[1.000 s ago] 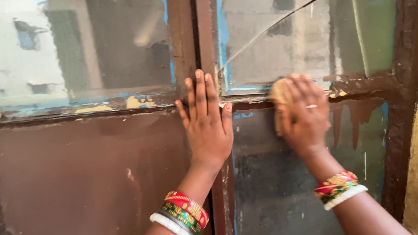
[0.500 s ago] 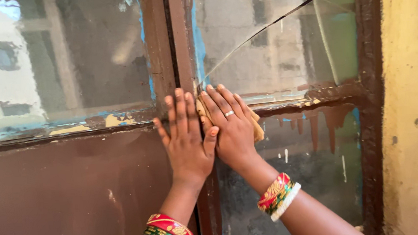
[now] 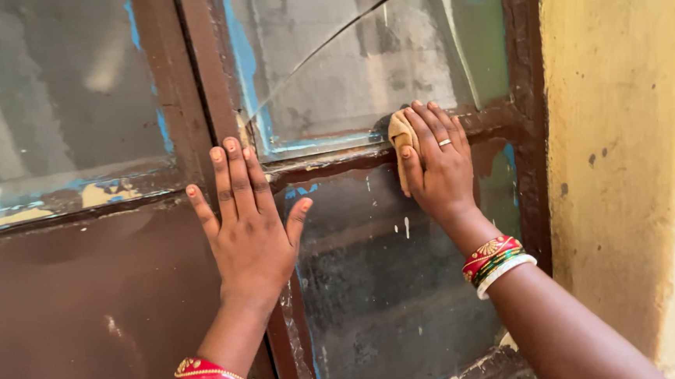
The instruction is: The person wipes the panes and frames of a window using a cloth and a green duster.
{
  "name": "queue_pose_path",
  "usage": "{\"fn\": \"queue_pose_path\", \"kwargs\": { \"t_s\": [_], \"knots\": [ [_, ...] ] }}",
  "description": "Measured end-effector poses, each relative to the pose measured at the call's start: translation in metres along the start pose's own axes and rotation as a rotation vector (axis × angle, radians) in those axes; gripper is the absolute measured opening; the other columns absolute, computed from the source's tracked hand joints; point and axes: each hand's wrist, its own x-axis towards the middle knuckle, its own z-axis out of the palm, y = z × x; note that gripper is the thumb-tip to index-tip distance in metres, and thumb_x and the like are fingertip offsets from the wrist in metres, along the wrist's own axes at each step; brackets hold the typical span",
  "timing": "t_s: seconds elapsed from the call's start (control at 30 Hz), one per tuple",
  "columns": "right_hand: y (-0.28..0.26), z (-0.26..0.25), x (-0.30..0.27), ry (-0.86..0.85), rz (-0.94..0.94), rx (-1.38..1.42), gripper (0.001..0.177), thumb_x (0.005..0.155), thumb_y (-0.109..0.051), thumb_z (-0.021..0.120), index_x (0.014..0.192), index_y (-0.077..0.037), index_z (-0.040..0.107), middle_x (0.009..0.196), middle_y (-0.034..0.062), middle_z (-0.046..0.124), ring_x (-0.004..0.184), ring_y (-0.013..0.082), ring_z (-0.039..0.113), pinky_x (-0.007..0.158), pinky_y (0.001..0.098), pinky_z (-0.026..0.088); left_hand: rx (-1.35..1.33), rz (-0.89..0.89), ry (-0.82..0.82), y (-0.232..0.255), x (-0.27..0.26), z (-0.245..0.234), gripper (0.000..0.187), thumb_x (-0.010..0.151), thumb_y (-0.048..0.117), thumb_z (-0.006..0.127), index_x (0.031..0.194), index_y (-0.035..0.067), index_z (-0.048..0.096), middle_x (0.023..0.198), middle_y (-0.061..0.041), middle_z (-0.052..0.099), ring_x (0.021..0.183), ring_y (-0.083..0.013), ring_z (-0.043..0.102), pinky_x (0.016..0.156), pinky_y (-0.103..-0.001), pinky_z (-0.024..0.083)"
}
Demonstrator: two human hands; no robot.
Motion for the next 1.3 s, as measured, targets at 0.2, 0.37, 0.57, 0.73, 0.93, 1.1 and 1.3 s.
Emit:
{"fn": "queue_pose_path", "kwargs": {
  "t_s": [0.2,0.37,0.57,0.73,0.93,1.1,1.3],
  "knots": [
    [-0.029,0.021,0.003,0.103,0.154,0.006,0.045,0.105,-0.023,0.055,0.148,-0.007,0.055,0.153,0.0126,0.055,0.144,0.0371,0.046,0.123,0.0508,0.031,0.024,-0.009,-0.002,0.007,-0.004,0.003,0.102,0.097,0.073,0.033,0.162,-0.004,0.017,0.172,-0.019,0.012,0.159,-0.0325,0.006,0.123,-0.066,0.001],
    [-0.115,0.045,0.016,0.067,0.030,0.067,0.050,0.099,-0.027,0.060,0.145,-0.005,0.054,0.150,0.0134,0.055,0.145,0.0338,0.047,0.123,0.0532,0.031,-0.085,0.038,0.021,-0.001,-0.008,0.004,0.106,0.094,0.077,0.028,0.163,-0.003,0.017,0.172,-0.020,0.016,0.160,-0.0344,0.008,0.123,-0.065,-0.002],
    [-0.137,0.034,0.030,-0.073,-0.099,0.154,0.051,0.102,-0.033,0.060,0.149,-0.014,0.053,0.157,0.0066,0.051,0.150,0.0258,0.044,0.127,0.0488,0.032,-0.132,0.005,0.045,0.001,-0.007,-0.002,0.106,0.097,0.076,0.028,0.164,-0.006,0.017,0.173,-0.022,0.017,0.162,-0.0355,0.008,0.122,-0.066,-0.007],
    [-0.063,0.027,0.017,-0.075,-0.123,0.064,0.055,0.103,-0.039,0.059,0.151,-0.013,0.050,0.159,0.0069,0.048,0.150,0.0267,0.042,0.126,0.0485,0.029,-0.045,-0.039,-0.012,0.025,0.001,0.003,0.104,0.100,0.072,0.032,0.161,-0.011,0.017,0.172,-0.027,0.014,0.161,-0.0383,0.005,0.119,-0.068,-0.008],
    [0.049,-0.004,-0.009,-0.081,-0.051,-0.076,0.051,0.107,-0.031,0.050,0.153,-0.009,0.050,0.159,0.0129,0.048,0.152,0.0327,0.039,0.126,0.0501,0.026,-0.136,-0.031,0.029,0.064,0.016,0.036,0.105,0.100,0.072,0.031,0.160,-0.013,0.016,0.170,-0.031,0.011,0.158,-0.0446,0.004,0.121,-0.067,-0.002],
    [0.085,-0.007,-0.015,0.022,0.172,-0.070,0.046,0.111,-0.029,0.042,0.152,-0.009,0.049,0.160,0.0120,0.048,0.153,0.0356,0.037,0.127,0.0476,0.027,0.031,0.020,0.013,0.065,0.011,0.041,0.102,0.103,0.070,0.031,0.163,-0.011,0.020,0.172,-0.028,0.015,0.160,-0.0434,0.009,0.126,-0.064,0.006],
    [0.002,0.027,-0.008,0.090,0.230,-0.091,0.045,0.110,-0.025,0.045,0.150,-0.006,0.053,0.158,0.0128,0.050,0.152,0.0336,0.040,0.127,0.0535,0.026,-0.055,0.066,0.017,0.064,0.009,0.042,0.106,0.098,0.076,0.028,0.162,-0.009,0.020,0.171,-0.026,0.019,0.159,-0.0419,0.011,0.127,-0.060,0.007]
  ]
}}
